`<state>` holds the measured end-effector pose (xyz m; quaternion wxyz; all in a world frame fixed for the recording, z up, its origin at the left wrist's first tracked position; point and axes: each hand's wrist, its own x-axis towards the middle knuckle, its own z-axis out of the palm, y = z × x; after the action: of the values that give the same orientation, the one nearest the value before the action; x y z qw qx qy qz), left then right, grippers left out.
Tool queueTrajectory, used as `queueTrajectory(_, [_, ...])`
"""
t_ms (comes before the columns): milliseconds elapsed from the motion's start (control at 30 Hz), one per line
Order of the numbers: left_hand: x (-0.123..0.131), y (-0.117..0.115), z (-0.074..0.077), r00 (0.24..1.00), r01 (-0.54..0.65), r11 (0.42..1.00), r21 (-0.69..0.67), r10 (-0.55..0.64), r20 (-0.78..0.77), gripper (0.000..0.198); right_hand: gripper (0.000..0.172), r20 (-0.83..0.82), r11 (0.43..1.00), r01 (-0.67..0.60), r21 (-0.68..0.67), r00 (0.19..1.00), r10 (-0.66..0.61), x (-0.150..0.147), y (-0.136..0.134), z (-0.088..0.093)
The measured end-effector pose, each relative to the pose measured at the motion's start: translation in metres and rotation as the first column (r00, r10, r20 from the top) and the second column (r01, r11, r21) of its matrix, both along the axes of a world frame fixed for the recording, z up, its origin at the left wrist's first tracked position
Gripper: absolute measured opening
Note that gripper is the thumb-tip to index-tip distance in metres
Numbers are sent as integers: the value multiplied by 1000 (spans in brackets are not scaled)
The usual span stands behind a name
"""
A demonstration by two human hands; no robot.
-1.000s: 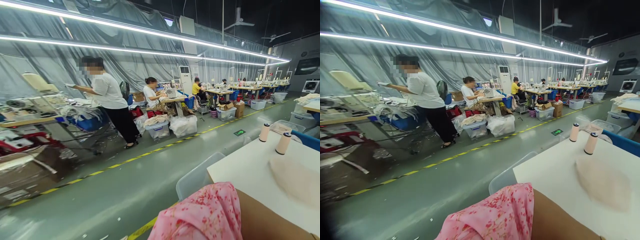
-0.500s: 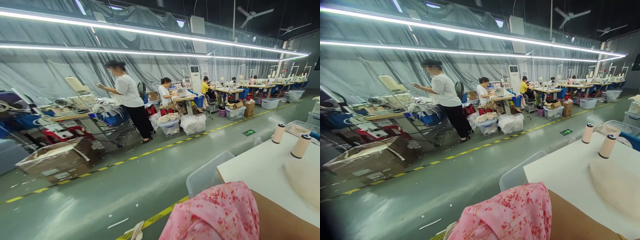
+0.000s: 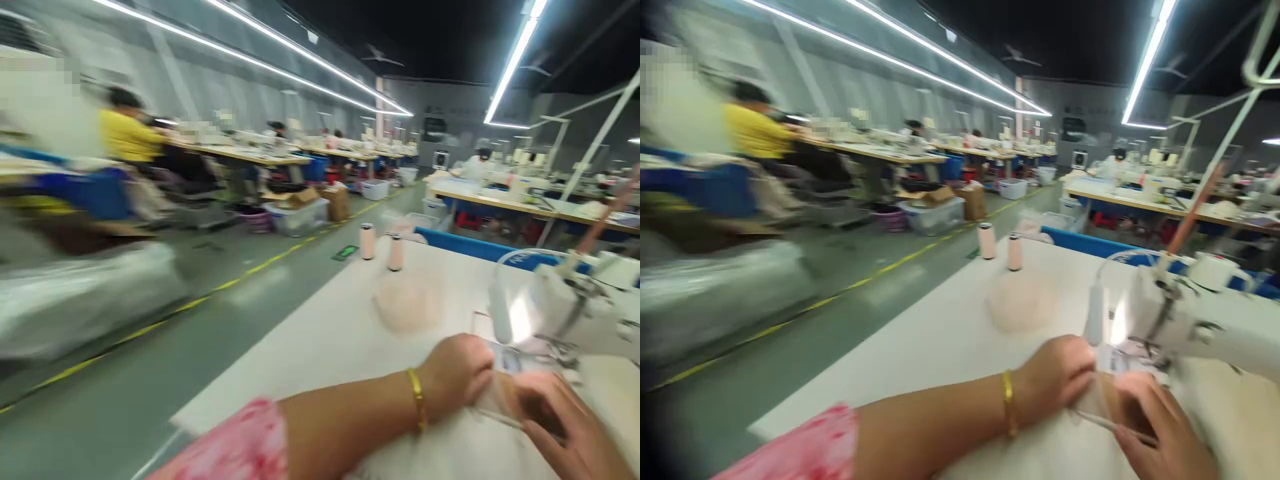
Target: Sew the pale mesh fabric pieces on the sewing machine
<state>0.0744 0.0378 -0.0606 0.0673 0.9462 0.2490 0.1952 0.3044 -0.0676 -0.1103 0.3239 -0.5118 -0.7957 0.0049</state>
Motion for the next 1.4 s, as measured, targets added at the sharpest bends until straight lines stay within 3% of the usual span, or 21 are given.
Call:
queueTrajectory(100, [1,-2,-3,981,53,998,-27,-47,187,19,53,-91,986,59,-156,993,-74,-4,-3,23])
queueTrajectory(133, [3,-3,-4,966,80,996,-36,-68,250,23,50,-130,985,47,-163,989,-69,-8,0,27])
queueTrajectory(200, [5,-6,-6,947,127,991,-44,-108,302,28,26,-202,976,41,-215,976,-86,-16,8,32])
queueTrajectory(267, [7,-8,-6,943,144,988,-56,-120,309,26,10,-247,968,47,-246,963,-109,-21,12,34])
queueTrajectory(367, [7,-7,-6,955,114,988,-102,-81,285,6,14,-283,959,61,-278,948,-142,-21,12,34])
queueTrajectory(567, [4,-1,-8,957,69,990,-121,-31,288,13,18,-336,945,64,-321,925,-177,-17,9,34])
queueTrajectory(733, [7,-3,-9,949,117,989,-86,-86,303,16,16,-371,919,22,-395,911,-181,-18,8,37])
queueTrajectory(1133, [12,-13,-3,884,112,993,25,-111,455,12,23,-315,982,-6,-190,948,-55,-21,10,36])
queueTrajectory(1400, [12,-13,-3,886,33,981,191,-117,448,21,27,-298,993,-38,-115,954,2,-24,9,36])
